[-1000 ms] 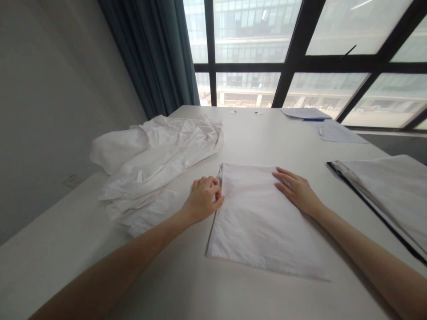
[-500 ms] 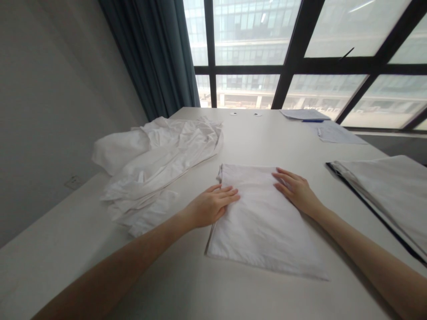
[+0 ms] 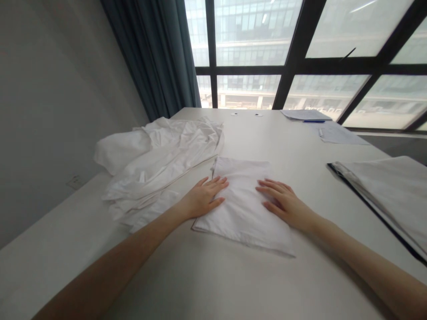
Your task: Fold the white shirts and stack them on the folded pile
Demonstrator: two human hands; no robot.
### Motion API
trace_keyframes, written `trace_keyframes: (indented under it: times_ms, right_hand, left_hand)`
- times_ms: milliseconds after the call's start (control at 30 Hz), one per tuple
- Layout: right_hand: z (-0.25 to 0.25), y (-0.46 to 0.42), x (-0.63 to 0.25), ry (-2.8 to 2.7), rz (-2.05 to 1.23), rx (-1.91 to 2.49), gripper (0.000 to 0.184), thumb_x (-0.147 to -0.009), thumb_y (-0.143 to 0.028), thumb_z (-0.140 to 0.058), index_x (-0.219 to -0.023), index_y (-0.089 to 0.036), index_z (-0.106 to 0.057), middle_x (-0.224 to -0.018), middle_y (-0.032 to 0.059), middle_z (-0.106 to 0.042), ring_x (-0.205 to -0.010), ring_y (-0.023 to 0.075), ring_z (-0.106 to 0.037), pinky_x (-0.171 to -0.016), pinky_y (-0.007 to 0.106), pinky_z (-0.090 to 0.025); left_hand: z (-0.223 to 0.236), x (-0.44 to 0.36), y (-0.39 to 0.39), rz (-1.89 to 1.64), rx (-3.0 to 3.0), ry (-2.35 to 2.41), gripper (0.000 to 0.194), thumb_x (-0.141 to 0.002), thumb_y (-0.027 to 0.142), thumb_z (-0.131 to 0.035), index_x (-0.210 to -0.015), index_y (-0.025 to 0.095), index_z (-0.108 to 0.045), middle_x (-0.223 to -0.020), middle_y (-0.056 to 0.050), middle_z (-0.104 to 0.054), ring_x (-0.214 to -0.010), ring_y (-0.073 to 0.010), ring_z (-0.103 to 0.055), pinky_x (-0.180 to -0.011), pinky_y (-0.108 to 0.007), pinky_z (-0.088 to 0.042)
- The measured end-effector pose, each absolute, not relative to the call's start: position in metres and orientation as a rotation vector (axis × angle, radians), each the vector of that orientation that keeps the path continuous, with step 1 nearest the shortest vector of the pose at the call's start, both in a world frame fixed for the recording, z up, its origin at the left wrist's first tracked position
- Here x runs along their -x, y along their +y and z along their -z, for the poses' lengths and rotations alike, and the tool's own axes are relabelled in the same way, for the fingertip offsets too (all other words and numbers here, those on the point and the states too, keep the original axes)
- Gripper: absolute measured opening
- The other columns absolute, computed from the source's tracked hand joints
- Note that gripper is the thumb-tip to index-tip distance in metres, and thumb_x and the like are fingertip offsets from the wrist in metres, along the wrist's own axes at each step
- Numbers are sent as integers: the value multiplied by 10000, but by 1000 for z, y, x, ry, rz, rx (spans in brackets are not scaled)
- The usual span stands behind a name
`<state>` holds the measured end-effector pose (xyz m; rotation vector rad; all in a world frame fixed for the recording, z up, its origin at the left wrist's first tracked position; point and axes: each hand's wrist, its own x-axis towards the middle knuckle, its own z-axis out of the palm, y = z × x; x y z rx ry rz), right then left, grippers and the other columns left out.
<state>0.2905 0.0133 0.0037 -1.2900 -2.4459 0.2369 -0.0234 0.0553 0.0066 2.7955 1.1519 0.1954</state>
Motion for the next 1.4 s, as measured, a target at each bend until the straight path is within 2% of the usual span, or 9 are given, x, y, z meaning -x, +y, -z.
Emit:
trace_keyframes:
  times_ms: [133, 267, 500, 633, 733, 833, 933, 1200, 1400]
  right_hand:
    - [-1, 12, -291, -2556, -301, 1390, 517, -989, -485, -341, -1477, -315, -353, -1559, 38, -323, -1447, 253, -230, -1146, 559, -214]
    - [0, 14, -294, -2573, -284, 1418, 544, -989, -502, -326, -1501, -321, -306, -1569, 33, -296, -1452, 248, -210, -1152, 560, -198]
    - [-6, 10, -289, -2562, -55, 1172, 405, -982, -346, -418, -1364, -262, -519, -1435, 82, -512, -1372, 250, -388, -1125, 530, -292]
    - [-12, 7, -284, -2569, -186, 949, 346, -982, -264, -425, -1288, -264, -585, -1327, 75, -609, -1259, 212, -523, -1059, 428, -427]
    - [-15, 5, -281, -2544, -265, 892, 315, -968, -261, -458, -1238, -266, -622, -1267, 74, -647, -1214, 212, -561, -1034, 409, -457]
    - [-17, 3, -281, -2591, -322, 876, 339, -955, -283, -491, -1276, -255, -599, -1315, 77, -617, -1262, 224, -519, -1071, 428, -417]
    - [-19, 2, -281, -2667, -387, 883, 436, -944, -348, -519, -1370, -255, -521, -1415, 74, -534, -1339, 239, -434, -1115, 459, -354]
    - [-30, -5, -277, -2799, -531, 906, 493, -943, -443, -509, -1426, -375, -444, -1547, 9, -344, -1449, 284, -216, -1151, 561, -207]
    - [-32, -10, -271, -2765, -627, 862, 454, -924, -465, -536, -1368, -376, -515, -1526, 19, -384, -1436, 290, -251, -1147, 582, -179]
  left_hand:
    - [-3, 25, 55, -123, -2895, 1183, 528, -1023, 430, -261, -1501, 206, -290, -1561, -53, -287, -1449, -173, -245, -1171, -384, -173]
    - [1, 25, 54, -129, -2967, 1201, 539, -1029, 447, -214, -1505, 202, -283, -1557, -60, -300, -1443, -173, -260, -1173, -374, -157]
    - [-1, 22, 52, -300, -3046, 1167, 455, -1012, 381, -359, -1406, 170, -448, -1502, -106, -411, -1385, -229, -374, -1163, -427, -218]
    - [-11, 13, 42, -383, -3017, 951, 368, -998, 214, -366, -1332, 177, -517, -1426, -83, -514, -1338, -184, -441, -1154, -378, -278]
    - [-18, 6, 29, -359, -2947, 855, 391, -981, 292, -439, -1351, 183, -497, -1442, -99, -492, -1356, -207, -421, -1146, -393, -299]
    - [-22, 3, 17, -230, -2906, 854, 614, -914, 467, -553, -1430, 169, -405, -1526, -150, -356, -1426, -283, -296, -1153, -458, -259]
    - [-22, 3, 14, -94, -2877, 873, 769, -871, 553, -581, -1487, 185, -303, -1571, -155, -242, -1459, -311, -192, -1159, -497, -199]
    - [-19, 12, 31, 1, -2840, 896, 852, -843, 602, -586, -1523, 252, -210, -1594, -106, -187, -1474, -287, -132, -1167, -483, -138]
    - [-15, 27, 49, 14, -2844, 942, 844, -879, 631, -502, -1536, 235, -150, -1592, -112, -186, -1475, -232, -149, -1179, -414, -82]
